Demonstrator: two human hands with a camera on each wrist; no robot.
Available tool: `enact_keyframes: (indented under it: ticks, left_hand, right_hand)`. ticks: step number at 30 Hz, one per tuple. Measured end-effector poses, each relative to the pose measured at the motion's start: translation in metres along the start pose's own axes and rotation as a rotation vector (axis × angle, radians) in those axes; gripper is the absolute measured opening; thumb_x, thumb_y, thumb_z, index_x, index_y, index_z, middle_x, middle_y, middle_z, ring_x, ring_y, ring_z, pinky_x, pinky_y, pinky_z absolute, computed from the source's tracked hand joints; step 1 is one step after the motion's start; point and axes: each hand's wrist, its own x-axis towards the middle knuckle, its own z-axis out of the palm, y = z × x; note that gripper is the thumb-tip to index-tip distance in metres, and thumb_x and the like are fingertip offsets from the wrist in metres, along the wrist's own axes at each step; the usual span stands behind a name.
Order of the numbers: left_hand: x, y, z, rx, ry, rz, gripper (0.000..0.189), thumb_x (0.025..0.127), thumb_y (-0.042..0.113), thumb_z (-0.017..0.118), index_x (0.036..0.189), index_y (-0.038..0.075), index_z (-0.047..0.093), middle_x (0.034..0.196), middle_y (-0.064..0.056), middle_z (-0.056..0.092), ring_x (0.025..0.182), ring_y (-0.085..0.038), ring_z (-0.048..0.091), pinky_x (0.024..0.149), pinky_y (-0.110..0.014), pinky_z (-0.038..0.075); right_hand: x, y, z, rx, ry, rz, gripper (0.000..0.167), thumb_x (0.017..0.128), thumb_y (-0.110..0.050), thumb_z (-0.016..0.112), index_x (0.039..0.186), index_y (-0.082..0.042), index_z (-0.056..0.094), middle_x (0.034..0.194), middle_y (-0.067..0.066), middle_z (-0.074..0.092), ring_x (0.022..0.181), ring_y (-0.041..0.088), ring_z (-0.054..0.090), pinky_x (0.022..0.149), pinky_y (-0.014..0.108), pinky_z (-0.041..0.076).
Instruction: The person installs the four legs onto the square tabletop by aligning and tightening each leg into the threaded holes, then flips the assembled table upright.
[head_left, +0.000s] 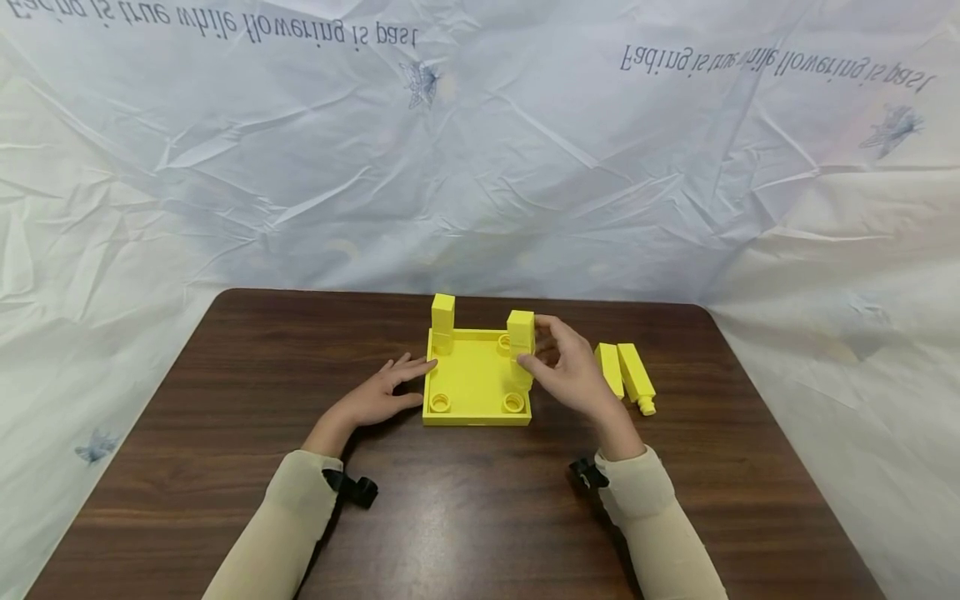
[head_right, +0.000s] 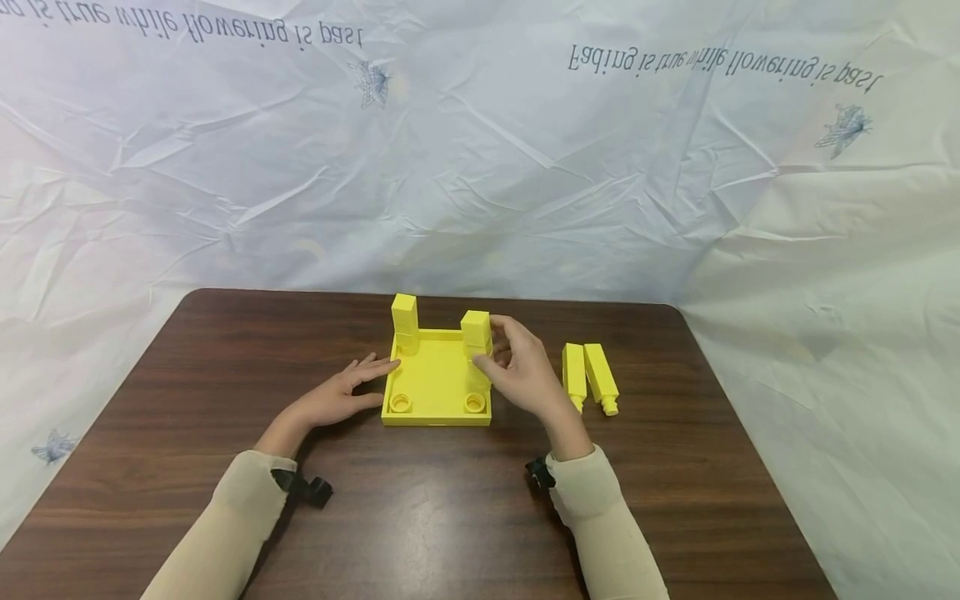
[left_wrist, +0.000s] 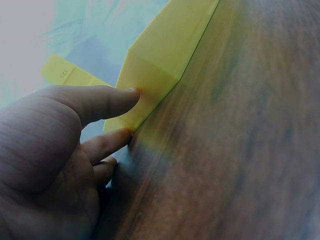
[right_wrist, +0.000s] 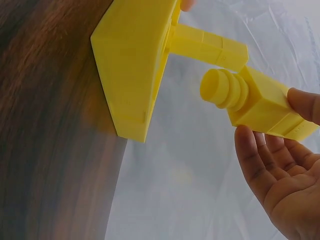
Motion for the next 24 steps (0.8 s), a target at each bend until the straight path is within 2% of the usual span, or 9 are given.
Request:
enact_keyframes:
  ticks: [17, 24]
  left_hand:
    - [-0.001, -0.002, -0.001, -0.002, -0.001, 0.020, 0.065, 0.107, 0.020, 0.066, 0.166, 0.019, 0.039, 0.172, -0.016, 0.026, 0.162, -0.039, -0.001, 0.126, -0.068, 0.002]
    - [0.000, -0.002, -0.001, 0.005, -0.001, 0.008, 0.065, 0.107, 0.021, 0.066, 0.166, 0.020, 0.039, 0.173, -0.016, 0.026, 0.162, -0.040, -0.001, 0.125, -0.070, 0.003]
  right_hand:
    - [0.004, -0.007, 0.012, 0.031, 0.014, -0.045, 0.054, 0.101, -0.011, 0.075, 0.148, -0.005, 0.051, 0.122, 0.013, 0.063, 0.099, 0.025, 0.068, 0.083, 0.048, 0.060]
    - [0.006, -0.010, 0.015, 0.043, 0.027, -0.053, 0.054, 0.100, -0.012, 0.075, 0.148, -0.004, 0.049, 0.122, 0.013, 0.063, 0.101, 0.027, 0.068, 0.083, 0.045, 0.060]
